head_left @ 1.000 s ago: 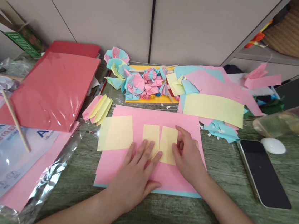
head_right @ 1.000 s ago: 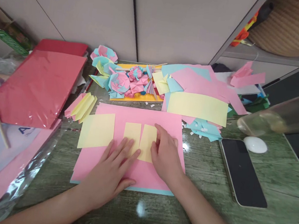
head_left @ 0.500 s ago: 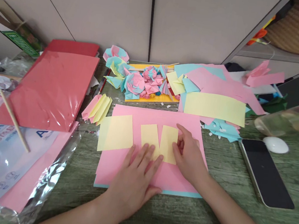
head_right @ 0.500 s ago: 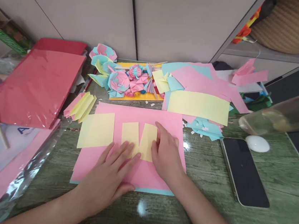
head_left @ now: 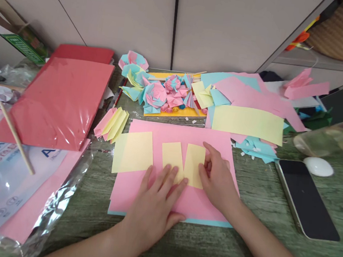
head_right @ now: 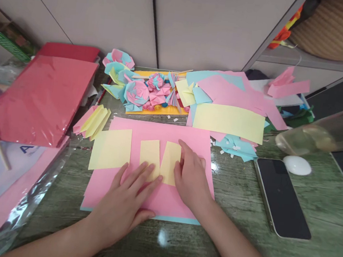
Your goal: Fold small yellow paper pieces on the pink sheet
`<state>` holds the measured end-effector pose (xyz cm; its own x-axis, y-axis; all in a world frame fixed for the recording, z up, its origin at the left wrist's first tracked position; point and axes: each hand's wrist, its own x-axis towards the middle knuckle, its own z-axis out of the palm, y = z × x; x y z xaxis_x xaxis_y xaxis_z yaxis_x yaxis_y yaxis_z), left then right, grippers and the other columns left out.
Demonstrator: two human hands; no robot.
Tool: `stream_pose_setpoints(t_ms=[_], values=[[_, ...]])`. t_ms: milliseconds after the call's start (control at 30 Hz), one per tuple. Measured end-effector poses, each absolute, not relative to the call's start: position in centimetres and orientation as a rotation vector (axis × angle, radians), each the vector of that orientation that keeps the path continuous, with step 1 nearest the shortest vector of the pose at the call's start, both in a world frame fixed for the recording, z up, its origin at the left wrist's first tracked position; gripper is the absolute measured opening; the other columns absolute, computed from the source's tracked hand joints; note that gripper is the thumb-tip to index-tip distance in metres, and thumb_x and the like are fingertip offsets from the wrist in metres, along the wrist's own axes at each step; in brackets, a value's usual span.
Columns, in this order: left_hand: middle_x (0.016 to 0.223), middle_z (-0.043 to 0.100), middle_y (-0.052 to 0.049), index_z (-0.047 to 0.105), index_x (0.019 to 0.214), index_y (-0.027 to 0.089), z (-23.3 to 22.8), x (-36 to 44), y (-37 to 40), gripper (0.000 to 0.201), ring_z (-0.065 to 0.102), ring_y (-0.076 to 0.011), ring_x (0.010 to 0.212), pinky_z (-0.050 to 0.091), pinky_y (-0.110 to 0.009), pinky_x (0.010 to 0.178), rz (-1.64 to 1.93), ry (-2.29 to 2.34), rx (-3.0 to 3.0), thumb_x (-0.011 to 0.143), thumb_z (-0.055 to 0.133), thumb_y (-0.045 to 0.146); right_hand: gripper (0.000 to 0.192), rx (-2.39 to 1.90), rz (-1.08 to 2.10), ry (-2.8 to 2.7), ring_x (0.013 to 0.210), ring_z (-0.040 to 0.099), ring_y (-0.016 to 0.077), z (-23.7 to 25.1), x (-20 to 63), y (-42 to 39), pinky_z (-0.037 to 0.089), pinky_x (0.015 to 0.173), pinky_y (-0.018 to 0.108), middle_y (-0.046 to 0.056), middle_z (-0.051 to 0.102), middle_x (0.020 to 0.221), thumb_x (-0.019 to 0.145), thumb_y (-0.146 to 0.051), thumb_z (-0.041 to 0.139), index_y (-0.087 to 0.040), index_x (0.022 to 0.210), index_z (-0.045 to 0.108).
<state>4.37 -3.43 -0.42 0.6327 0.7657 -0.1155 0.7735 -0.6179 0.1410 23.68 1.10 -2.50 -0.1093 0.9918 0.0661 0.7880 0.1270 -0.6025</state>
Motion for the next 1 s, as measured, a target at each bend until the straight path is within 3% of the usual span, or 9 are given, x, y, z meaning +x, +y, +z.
stream_pose_setpoints(t_ms=[1000], values=[[0.146,0.025,-0.009,0.023,0.139,0.027,-0.59,4.57,-3.59,0.061,0.021,-0.0295,0.134,0.021,-0.06,0.101,-0.078,1.315,2.722,0.087,0.019,0.059,0.056,-1.715,0.632,-1.913,0.071,0.048,0.0163,-2.63,23.66,1.16,0.039,0.075,0.038,0.001,0.051,0.08,0.08,-0.012,0.042,-0.021,0.133,0.025]])
